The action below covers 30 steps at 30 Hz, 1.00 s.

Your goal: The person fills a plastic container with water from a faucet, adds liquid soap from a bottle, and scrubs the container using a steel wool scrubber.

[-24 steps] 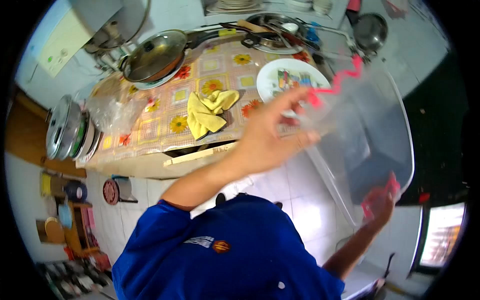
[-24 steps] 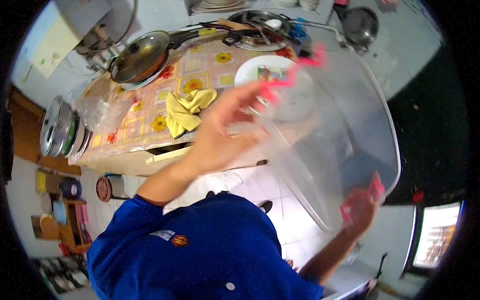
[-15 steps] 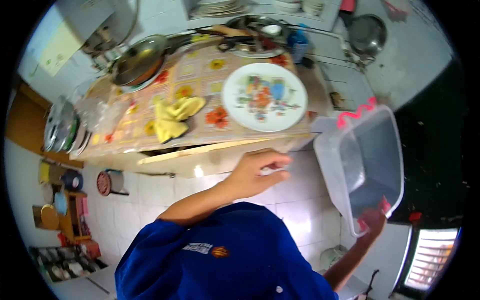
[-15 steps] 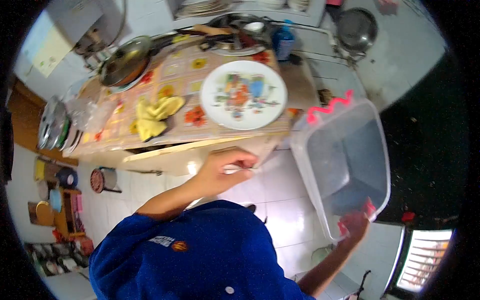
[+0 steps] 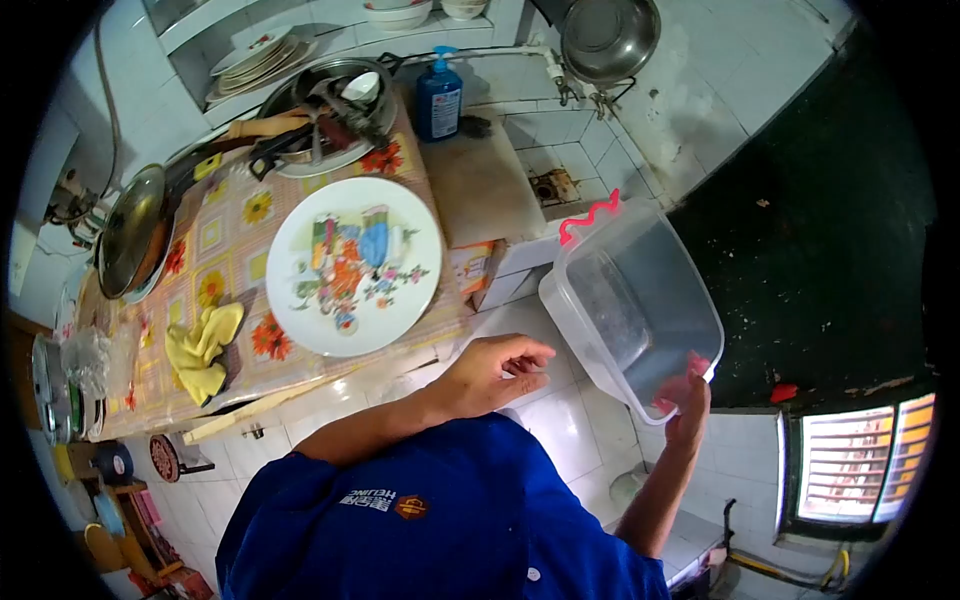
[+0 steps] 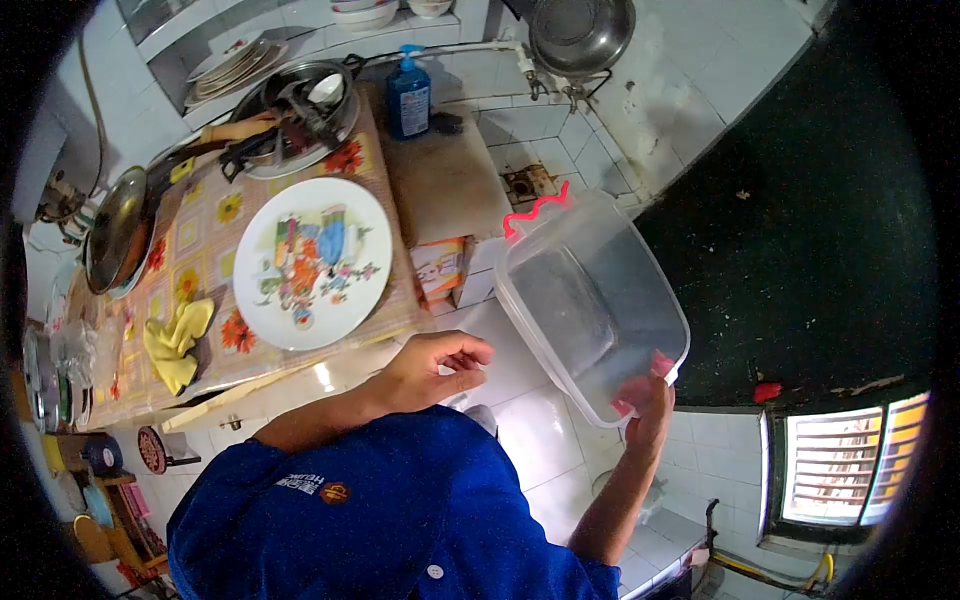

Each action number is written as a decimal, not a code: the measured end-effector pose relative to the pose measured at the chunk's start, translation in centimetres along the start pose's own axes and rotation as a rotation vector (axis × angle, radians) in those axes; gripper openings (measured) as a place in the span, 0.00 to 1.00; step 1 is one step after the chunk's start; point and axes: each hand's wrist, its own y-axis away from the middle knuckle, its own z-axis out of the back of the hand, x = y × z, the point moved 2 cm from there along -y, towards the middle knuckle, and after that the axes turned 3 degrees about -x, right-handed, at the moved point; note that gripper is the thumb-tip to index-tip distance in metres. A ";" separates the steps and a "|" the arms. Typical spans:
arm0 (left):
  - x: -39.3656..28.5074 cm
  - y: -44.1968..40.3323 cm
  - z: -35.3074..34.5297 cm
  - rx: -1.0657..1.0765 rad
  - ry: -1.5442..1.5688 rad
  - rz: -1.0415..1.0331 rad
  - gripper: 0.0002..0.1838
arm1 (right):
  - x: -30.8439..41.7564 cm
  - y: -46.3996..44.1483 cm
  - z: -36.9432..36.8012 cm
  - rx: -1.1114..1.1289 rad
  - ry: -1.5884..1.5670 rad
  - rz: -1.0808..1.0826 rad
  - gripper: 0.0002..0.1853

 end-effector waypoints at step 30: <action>18.8 -40.0 6.5 -0.697 0.316 0.508 0.09 | -3.3 -59.8 -15.3 0.627 0.541 -0.256 0.26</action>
